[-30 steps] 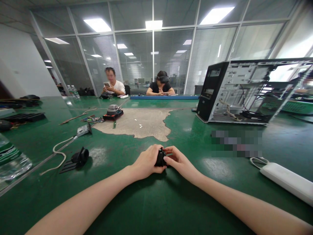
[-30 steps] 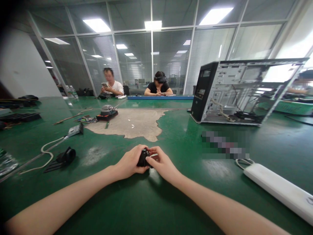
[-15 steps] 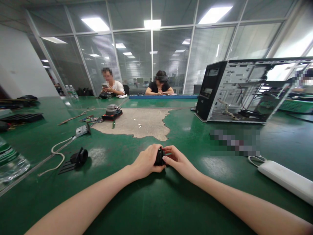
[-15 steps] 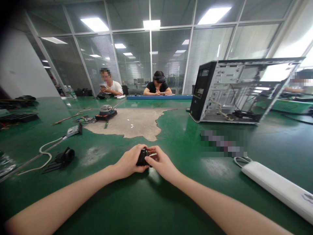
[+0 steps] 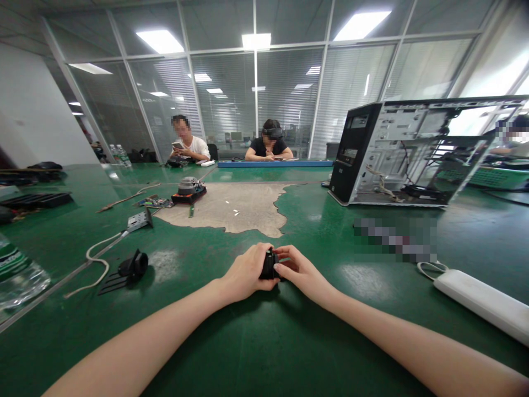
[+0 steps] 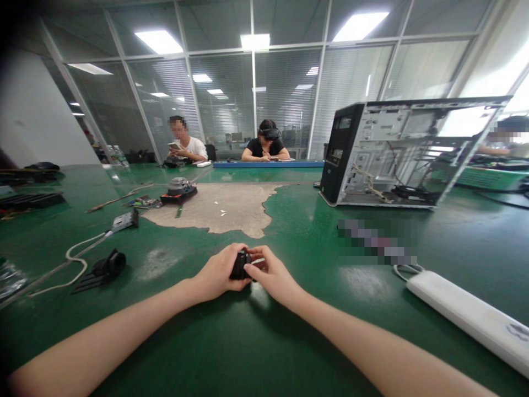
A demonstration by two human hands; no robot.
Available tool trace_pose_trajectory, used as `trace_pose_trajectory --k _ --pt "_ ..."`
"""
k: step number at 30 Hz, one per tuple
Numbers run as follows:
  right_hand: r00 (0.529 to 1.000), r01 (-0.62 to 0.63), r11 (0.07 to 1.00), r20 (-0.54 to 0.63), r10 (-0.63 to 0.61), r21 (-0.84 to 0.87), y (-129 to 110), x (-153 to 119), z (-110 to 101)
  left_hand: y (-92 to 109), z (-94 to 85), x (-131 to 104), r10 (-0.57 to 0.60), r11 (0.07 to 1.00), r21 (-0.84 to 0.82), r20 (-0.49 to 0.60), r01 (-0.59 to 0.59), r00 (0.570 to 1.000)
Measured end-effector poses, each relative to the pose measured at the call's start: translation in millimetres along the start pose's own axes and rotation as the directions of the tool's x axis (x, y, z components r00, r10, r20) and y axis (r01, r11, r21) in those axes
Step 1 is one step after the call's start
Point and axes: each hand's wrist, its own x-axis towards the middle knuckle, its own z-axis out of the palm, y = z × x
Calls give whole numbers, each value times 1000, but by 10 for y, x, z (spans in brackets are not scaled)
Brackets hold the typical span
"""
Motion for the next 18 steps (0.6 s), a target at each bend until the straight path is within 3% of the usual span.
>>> trace_pose_trajectory --k 6,18 --pt "997 76 996 27 -78 48 -40 -27 -2 2 0 -4 4 1000 28 2 -4 1000" --pt "1000 26 1000 -9 -26 -15 9 11 -3 5 4 -1 18 1000 16 -3 -18 1000"
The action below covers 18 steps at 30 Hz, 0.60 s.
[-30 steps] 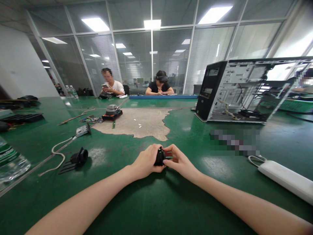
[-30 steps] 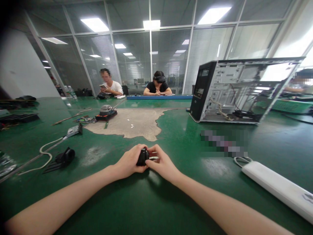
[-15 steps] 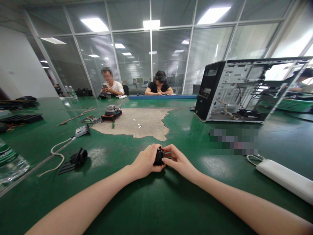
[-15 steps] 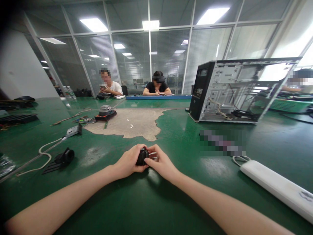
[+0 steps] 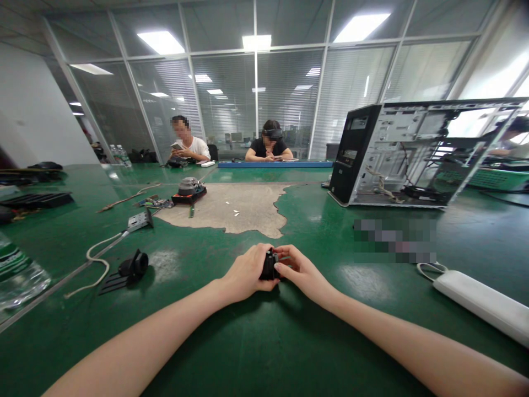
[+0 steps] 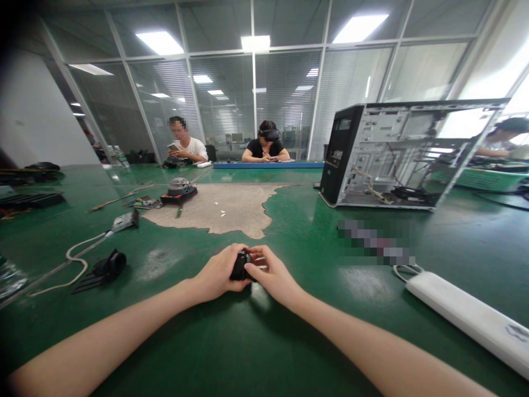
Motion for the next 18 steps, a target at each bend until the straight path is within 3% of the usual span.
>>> trace_pose_trajectory --k 6,18 --pt "999 30 998 41 -32 46 -64 -43 18 12 -18 -4 -20 1000 -14 14 20 1000" --pt "1000 -13 1000 -9 13 22 11 -3 11 -3 6 -1 -3 1000 -10 -11 3 1000"
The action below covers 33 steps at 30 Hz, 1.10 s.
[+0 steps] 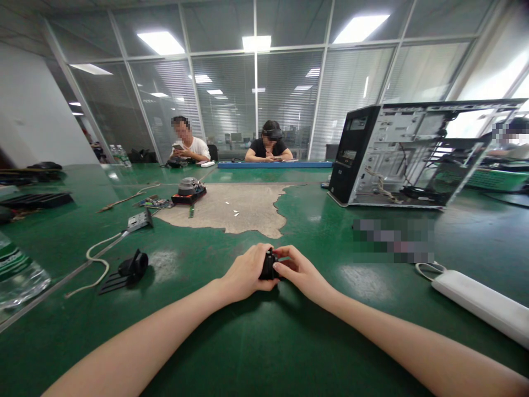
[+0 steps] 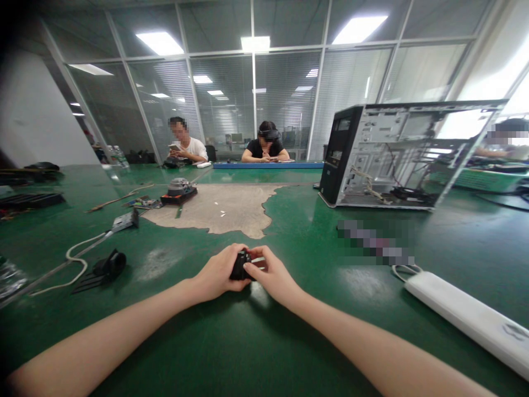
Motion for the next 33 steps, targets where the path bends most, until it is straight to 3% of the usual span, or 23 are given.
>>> trace_pose_trajectory --k 8,14,25,33 --pt "998 51 996 42 -54 66 -64 -44 -14 7 -1 1 -30 999 -15 1 30 1000" --pt "996 16 1000 -91 -17 -10 -31 -30 -54 3 -18 -7 -51 999 -19 4 51 999" --pt "994 -108 994 35 107 16 -16 89 -54 34 -7 -38 -5 1000 31 -6 5 1000" --pt "999 26 1000 19 -26 -3 4 24 -28 15 -7 -25 -15 999 28 -3 15 1000"
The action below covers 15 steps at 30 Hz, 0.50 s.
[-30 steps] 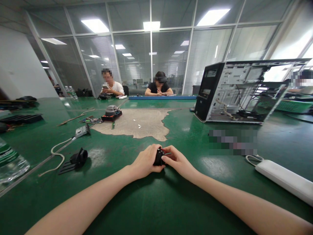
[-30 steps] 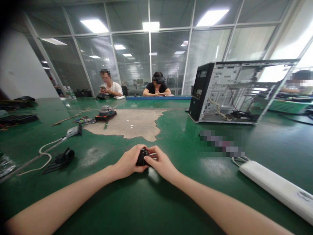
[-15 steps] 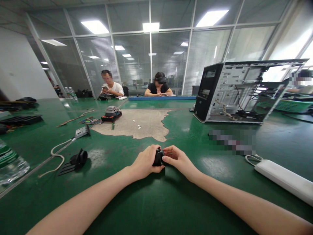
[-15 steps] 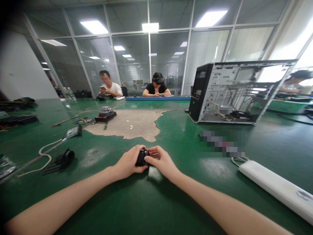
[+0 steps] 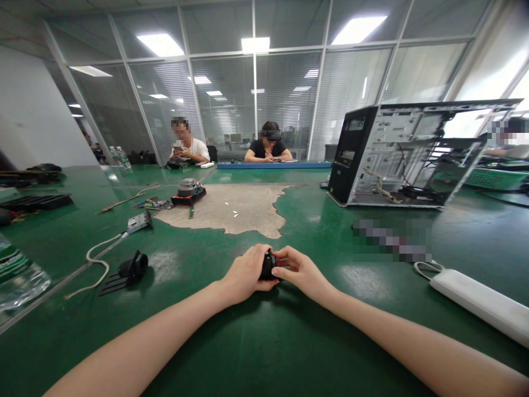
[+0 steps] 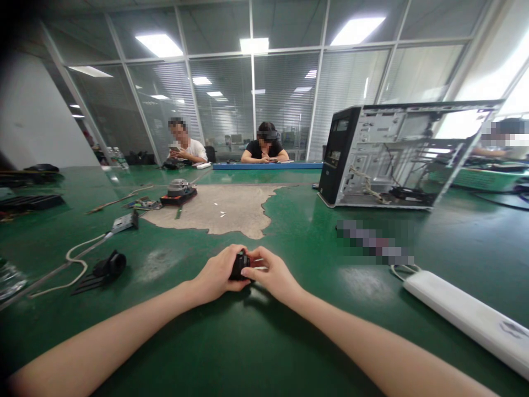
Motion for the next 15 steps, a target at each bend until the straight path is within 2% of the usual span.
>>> trace_pose_trajectory --k 4,9,12,15 --pt "999 20 1000 -28 -20 -1 -20 -15 21 3 -2 -1 -3 1000 -11 -4 3 1000" --pt "998 -19 1000 -55 18 -20 2 12 25 -5 17 -2 -5 1000 -5 -2 5 1000" --pt "999 -27 999 -30 26 -33 23 18 13 -16 26 -1 -8 1000 -1 0 8 1000" --pt "1000 -2 1000 7 2 23 17 7 6 -16 20 -2 -3 1000 -11 -3 3 1000"
